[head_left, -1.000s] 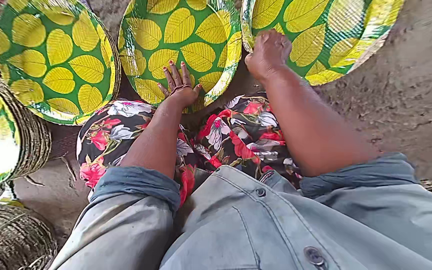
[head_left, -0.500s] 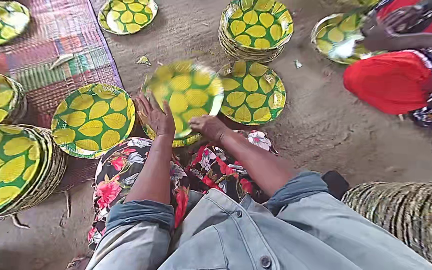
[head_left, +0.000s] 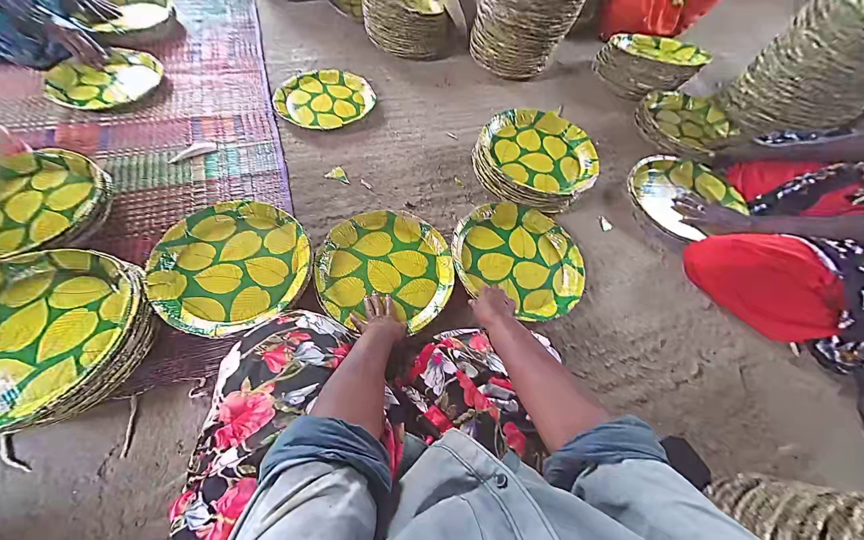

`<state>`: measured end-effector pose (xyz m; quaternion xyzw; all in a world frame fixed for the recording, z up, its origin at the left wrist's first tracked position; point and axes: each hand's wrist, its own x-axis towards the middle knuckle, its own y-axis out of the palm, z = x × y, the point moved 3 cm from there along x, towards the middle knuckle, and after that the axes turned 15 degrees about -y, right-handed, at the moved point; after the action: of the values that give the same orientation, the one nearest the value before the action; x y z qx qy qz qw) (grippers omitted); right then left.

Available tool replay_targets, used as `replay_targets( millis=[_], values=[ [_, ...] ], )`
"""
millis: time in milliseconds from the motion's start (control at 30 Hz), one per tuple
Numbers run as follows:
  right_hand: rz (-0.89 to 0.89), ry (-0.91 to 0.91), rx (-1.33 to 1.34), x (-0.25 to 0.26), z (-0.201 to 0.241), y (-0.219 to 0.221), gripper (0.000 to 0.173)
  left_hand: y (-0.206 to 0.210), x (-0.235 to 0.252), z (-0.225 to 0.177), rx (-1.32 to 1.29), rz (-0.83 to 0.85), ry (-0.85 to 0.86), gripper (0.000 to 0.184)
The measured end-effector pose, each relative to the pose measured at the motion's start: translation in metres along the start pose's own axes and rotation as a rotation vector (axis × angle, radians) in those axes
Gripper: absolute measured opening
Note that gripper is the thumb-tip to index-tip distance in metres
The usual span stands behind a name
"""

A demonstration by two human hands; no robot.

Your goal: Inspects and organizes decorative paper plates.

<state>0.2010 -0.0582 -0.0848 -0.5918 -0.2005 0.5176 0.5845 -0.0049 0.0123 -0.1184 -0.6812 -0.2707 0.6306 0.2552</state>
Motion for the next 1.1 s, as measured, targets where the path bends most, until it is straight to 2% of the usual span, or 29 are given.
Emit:
replay_targets(
  millis=[67,167,233,300,367,400,500,533,567,600,700,767,833,867,933,967,1000,1067,1100],
  values=[
    [0.037,0.031,-0.056,0.004,0.004,0.004,0.033,0.001,-0.001,0.001,0.013,0.015,-0.008,0.082],
    [0.039,0.077,-0.06,0.007,0.011,-0.004,0.036,-0.006,-0.004,-0.001,0.038,-0.001,0.005,0.081],
    [-0.055,0.057,0.01,0.014,0.007,-0.004,0.038,-0.012,-0.001,-0.002,0.038,-0.017,0.013,0.082],
    [-0.263,0.003,0.034,0.008,-0.001,-0.001,0.035,-0.008,-0.001,-0.001,0.016,-0.022,0.03,0.081],
    [-0.541,-0.141,-0.001,0.002,0.006,-0.016,0.03,-0.023,0.005,0.001,-0.097,-0.069,0.056,0.071],
    [-0.677,-0.277,0.003,0.0,0.014,-0.021,0.026,-0.036,0.005,0.005,-0.248,-0.154,0.067,0.064],
    [-0.781,-0.731,0.068,-0.015,0.036,-0.005,0.025,-0.067,-0.013,0.01,-0.645,-0.619,0.089,0.065],
    [-0.734,-0.88,0.053,-0.014,0.044,0.006,0.024,-0.076,-0.013,0.011,-0.694,-0.799,0.119,0.063],
    [-0.649,-0.997,0.038,-0.008,0.053,0.014,0.026,-0.084,-0.01,0.011,-0.7,-0.908,0.128,0.063],
    [-0.522,-1.048,0.039,-0.001,0.058,0.022,0.025,-0.083,-0.005,0.011,-0.662,-0.93,0.104,0.062],
    [-0.142,-1.021,-0.03,0.017,0.058,0.037,0.027,-0.067,0.01,0.015,-0.502,-0.874,0.026,0.066],
    [-0.044,-1.073,-0.041,0.029,0.059,0.046,0.028,-0.071,0.017,0.007,-0.429,-0.894,0.125,0.058],
    [0.009,-1.147,0.004,0.027,0.06,0.056,0.027,-0.068,0.025,-0.007,-0.321,-0.801,0.239,0.054],
    [0.038,-1.188,0.029,0.025,0.06,0.058,0.025,-0.059,0.033,-0.012,-0.267,-0.714,0.244,0.055],
    [0.098,-1.178,0.115,0.029,0.058,0.053,0.024,-0.028,0.059,-0.012,-0.169,-0.568,0.181,0.065],
    [0.06,-1.108,0.18,0.034,0.053,0.045,0.032,-0.011,0.072,-0.01,-0.139,-0.568,0.147,0.069],
    [-0.028,-0.981,0.23,0.037,0.045,0.034,0.041,0.002,0.079,-0.011,-0.129,-0.59,0.127,0.07],
    [-0.246,-0.64,0.214,0.045,0.024,0.006,0.046,0.011,0.08,-0.015,-0.122,-0.602,0.114,0.071],
    [-0.246,-0.459,0.172,0.05,0.013,-0.003,0.048,0.01,0.079,-0.016,-0.124,-0.615,0.117,0.07]
  ],
)
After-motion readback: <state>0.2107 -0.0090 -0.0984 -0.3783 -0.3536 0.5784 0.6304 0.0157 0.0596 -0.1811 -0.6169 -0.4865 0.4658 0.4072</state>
